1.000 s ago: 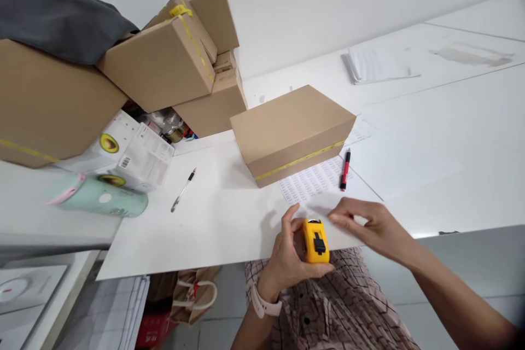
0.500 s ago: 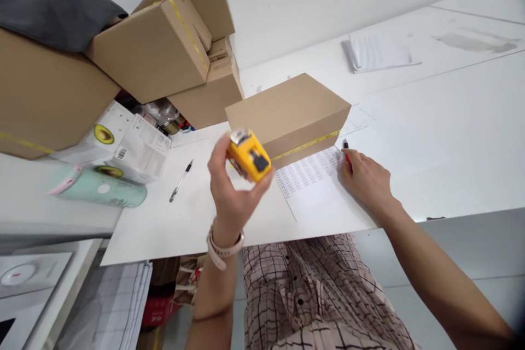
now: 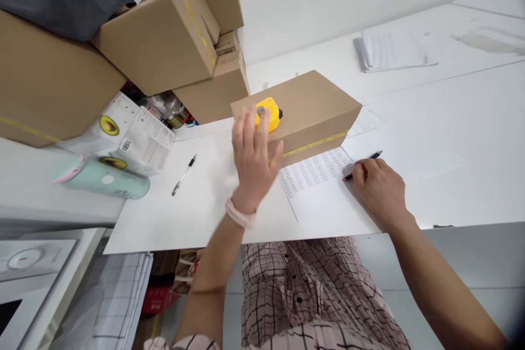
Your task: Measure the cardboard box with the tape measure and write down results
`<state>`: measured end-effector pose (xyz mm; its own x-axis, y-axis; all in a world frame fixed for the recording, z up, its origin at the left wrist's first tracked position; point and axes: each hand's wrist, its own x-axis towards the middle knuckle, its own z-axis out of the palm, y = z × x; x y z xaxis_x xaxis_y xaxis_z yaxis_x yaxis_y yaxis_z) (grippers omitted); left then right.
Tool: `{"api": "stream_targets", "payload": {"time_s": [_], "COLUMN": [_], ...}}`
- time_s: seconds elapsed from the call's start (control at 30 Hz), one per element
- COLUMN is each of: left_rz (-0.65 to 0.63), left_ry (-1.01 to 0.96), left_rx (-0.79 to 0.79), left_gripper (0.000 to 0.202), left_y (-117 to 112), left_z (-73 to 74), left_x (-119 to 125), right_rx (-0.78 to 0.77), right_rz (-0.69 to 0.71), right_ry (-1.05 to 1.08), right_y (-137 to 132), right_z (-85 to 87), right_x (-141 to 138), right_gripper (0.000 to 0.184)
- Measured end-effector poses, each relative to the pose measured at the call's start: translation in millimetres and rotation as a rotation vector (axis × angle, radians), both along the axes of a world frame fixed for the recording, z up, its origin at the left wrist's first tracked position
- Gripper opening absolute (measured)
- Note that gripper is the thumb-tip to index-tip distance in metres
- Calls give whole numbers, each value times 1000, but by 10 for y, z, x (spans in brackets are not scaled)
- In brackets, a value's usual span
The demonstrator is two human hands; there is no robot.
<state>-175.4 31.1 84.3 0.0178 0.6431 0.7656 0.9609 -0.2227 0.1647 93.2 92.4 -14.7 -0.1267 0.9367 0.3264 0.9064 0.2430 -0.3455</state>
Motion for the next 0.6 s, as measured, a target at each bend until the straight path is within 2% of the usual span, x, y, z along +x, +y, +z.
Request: {"api": "stream_targets", "payload": {"time_s": [0.03,0.1,0.17,0.23,0.3,0.37,0.43,0.53,0.6], "left_rz": [-29,-127,-162,-172,-170,-164,-156,-144,-137], "left_ry": [-14,-34,-5,99,207,271,292,301,292], "left_rx": [33,-42,-256,-496,-628,-638,-604,-564,-543], "left_gripper": [54,51,50,68,81,79,71,62,58], "left_y": [-197,-600,-932,-1134,-1217,-1233,-1236,-1277,-1325], "left_z": [-90,-337,-623,-871,-1026,-1085,-1081,-1048,-1045], "left_x": [156,477,737,881,910,867,809,769,782], "right_rx": [-23,-91,-162,-213,-236,-234,-239,-329,-405], "right_rz": [-12,-39,-49,-58,-79,-97,-109,-38,110], "right_ry": [4,9,14,16,16,60,232,758,1024], "right_y": [2,21,58,100,120,79,-52,-401,-665], "right_z": [13,25,11,-17,-26,13,108,302,415], "right_x": [7,43,113,198,268,313,350,455,548], "right_gripper": [34,38,38,28,13,14,19,19,19]}}
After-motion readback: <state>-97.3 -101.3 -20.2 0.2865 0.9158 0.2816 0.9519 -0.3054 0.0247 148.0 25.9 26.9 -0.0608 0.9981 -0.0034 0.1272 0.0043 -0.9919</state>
